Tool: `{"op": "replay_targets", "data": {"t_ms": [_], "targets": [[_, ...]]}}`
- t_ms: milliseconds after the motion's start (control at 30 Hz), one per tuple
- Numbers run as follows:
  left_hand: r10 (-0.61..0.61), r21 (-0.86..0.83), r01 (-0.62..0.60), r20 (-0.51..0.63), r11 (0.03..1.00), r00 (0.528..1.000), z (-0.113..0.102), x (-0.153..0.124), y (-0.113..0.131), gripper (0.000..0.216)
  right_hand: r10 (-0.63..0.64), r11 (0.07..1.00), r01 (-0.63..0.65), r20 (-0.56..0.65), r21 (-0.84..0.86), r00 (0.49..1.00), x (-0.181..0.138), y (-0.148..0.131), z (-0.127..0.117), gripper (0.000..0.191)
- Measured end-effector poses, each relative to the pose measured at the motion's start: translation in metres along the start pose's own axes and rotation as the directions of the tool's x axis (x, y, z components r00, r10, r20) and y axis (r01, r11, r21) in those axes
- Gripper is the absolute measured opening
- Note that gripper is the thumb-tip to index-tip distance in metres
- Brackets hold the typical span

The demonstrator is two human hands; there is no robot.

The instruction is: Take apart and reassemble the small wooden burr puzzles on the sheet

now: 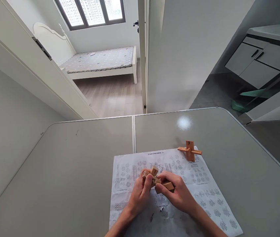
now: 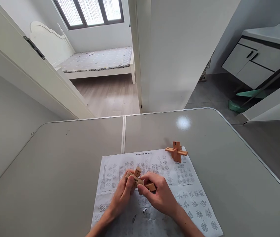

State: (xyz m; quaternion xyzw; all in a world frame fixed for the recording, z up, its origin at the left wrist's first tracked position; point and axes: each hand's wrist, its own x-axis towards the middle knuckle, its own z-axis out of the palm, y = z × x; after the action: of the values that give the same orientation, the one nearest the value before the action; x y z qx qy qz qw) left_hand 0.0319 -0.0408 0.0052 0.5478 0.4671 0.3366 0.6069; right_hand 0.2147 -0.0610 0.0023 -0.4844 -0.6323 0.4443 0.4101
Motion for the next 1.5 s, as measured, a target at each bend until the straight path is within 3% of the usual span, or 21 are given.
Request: {"op": "replay_targets", "data": {"t_ms": [167,367,567,867,1100,1267,1500], "targets": [[0.032,0.074,-0.034,0.023,0.997,0.999,0.0,0.001,0.001,0.06,0.068,0.998,-0.069,0.063,0.015,0.996,0.001,0.003,-0.005,0.032],[0.075,0.144,-0.081,0.053,0.986,0.996,0.001,0.0,0.001,0.059,0.042,0.998,-0.049,0.14,0.048,0.989,0.002,0.003,-0.008,0.035],[0.039,0.143,-0.039,0.0,0.989,0.999,0.001,-0.002,-0.004,0.049,0.109,0.993,-0.112,0.09,0.034,0.99,0.002,0.0,-0.007,0.031],[0.074,0.137,-0.08,0.048,0.987,0.996,0.0,-0.001,0.0,0.041,0.113,0.989,-0.125,0.135,0.08,0.984,0.0,0.003,-0.008,0.03],[0.106,0.1,-0.105,-0.007,0.989,0.994,-0.002,0.003,0.005,0.034,0.143,0.982,-0.152,0.082,0.11,0.986,0.001,-0.001,-0.006,0.029],[0.133,0.067,-0.135,0.023,0.989,0.991,-0.008,0.005,0.005,0.033,0.129,0.979,-0.139,0.076,0.148,0.989,0.001,-0.002,-0.001,0.029],[0.13,0.061,-0.133,0.044,0.989,0.991,-0.009,0.006,0.006,0.034,0.098,0.994,-0.1,0.042,0.041,0.994,-0.002,0.004,0.002,0.037]]}}
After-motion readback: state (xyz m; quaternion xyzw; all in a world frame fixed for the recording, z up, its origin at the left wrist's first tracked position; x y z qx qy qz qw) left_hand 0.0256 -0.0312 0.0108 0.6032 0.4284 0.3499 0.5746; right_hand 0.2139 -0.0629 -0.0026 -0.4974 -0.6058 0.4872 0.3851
